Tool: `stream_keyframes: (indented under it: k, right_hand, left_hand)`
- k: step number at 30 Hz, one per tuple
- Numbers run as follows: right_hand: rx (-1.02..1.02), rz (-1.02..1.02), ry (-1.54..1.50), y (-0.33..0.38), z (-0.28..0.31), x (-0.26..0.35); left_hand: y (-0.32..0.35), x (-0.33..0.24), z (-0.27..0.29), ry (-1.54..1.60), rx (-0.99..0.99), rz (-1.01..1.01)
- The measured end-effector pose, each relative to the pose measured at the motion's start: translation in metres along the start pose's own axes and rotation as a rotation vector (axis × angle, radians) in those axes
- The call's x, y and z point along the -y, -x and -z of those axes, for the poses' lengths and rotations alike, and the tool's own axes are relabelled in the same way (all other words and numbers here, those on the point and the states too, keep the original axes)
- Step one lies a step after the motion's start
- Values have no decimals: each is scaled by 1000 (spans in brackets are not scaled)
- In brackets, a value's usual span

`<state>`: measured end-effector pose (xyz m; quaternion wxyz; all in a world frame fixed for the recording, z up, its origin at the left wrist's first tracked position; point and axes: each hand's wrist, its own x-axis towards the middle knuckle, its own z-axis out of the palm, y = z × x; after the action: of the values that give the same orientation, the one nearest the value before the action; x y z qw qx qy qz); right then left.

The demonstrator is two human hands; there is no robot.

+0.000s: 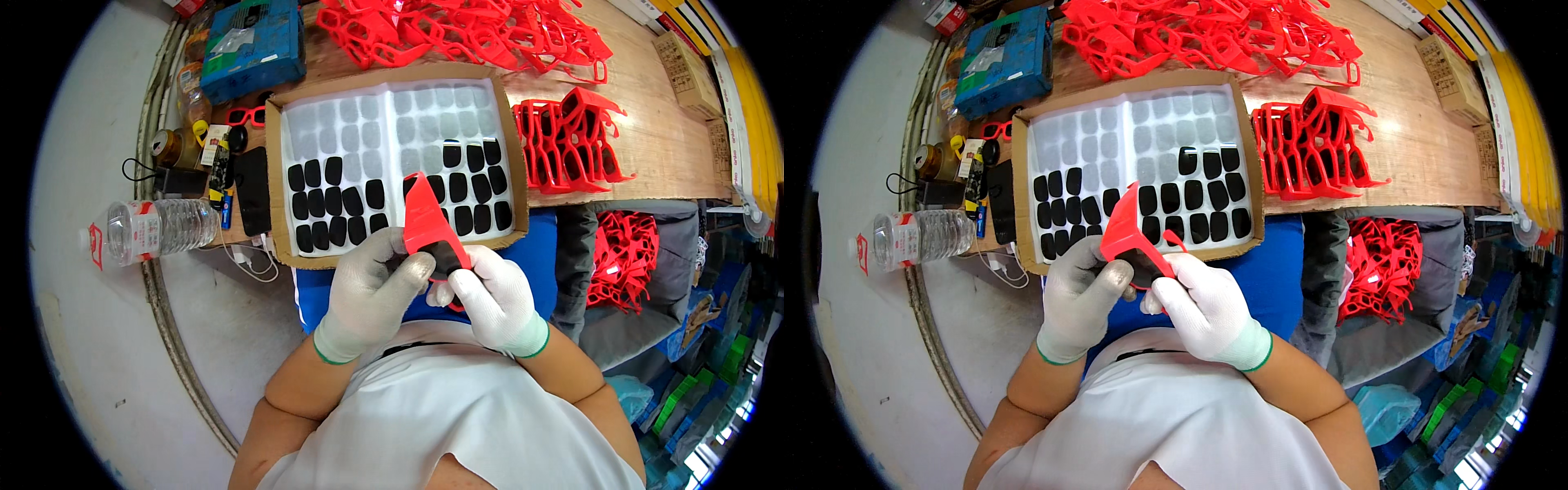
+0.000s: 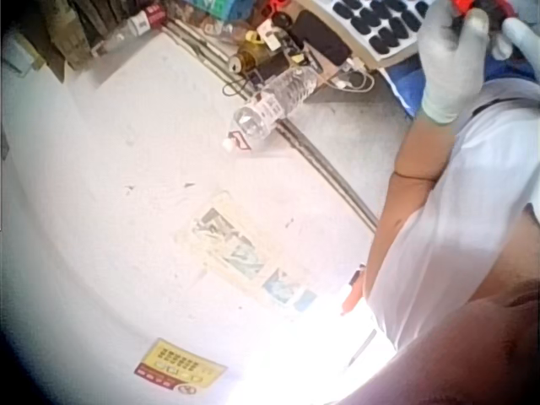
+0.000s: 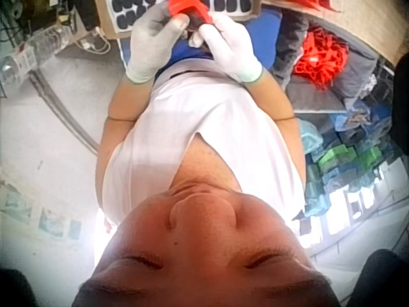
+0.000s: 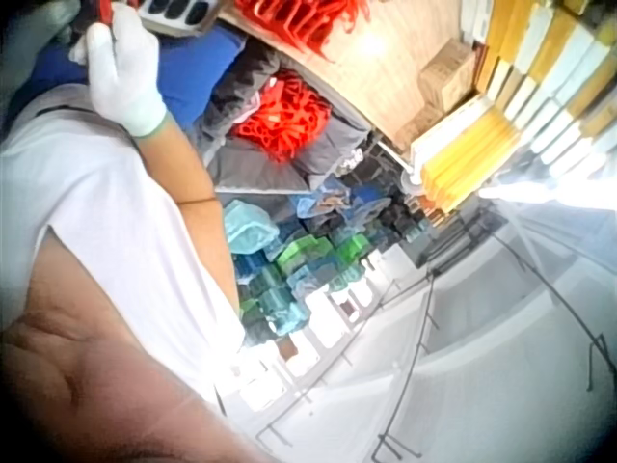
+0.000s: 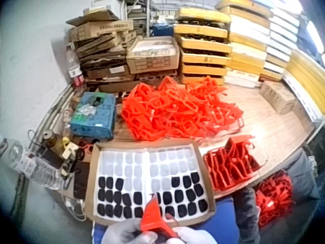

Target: The person repeatedly picks up red plastic frames and black lenses from a tray, inserts each lens into the frame by hand, and places the completed sunglasses on the table. The process is repeated for multiple units throughout the clip.

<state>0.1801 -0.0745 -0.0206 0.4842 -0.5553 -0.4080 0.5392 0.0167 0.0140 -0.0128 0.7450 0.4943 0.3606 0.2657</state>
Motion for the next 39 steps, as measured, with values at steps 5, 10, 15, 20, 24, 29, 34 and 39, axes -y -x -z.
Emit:
stream_keyframes:
  k: [5,10,15,20,24,29,34,39]
  right_hand:
    - [-76,49,167,-4,-7,0]
    - [-116,92,322,-4,-13,3]
    - [-54,96,233,-3,-7,6]
    - [40,75,106,-3,0,7]
    - [101,86,126,-3,6,0]
    - [150,65,65,-7,7,10]
    - [170,16,163,-4,7,18]
    - [162,28,35,-4,3,12]
  left_hand:
    - [-2,15,-12,-199,-157,-124]
    - [-3,27,-13,-464,-280,-311]
    - [4,12,-14,-113,-171,-217]
    - [9,8,4,-96,8,-177]
    - [8,3,6,-39,69,-140]
    - [8,7,4,-106,-12,-208]
    - [9,-6,1,29,14,-108]
    - [6,-9,10,137,123,9]
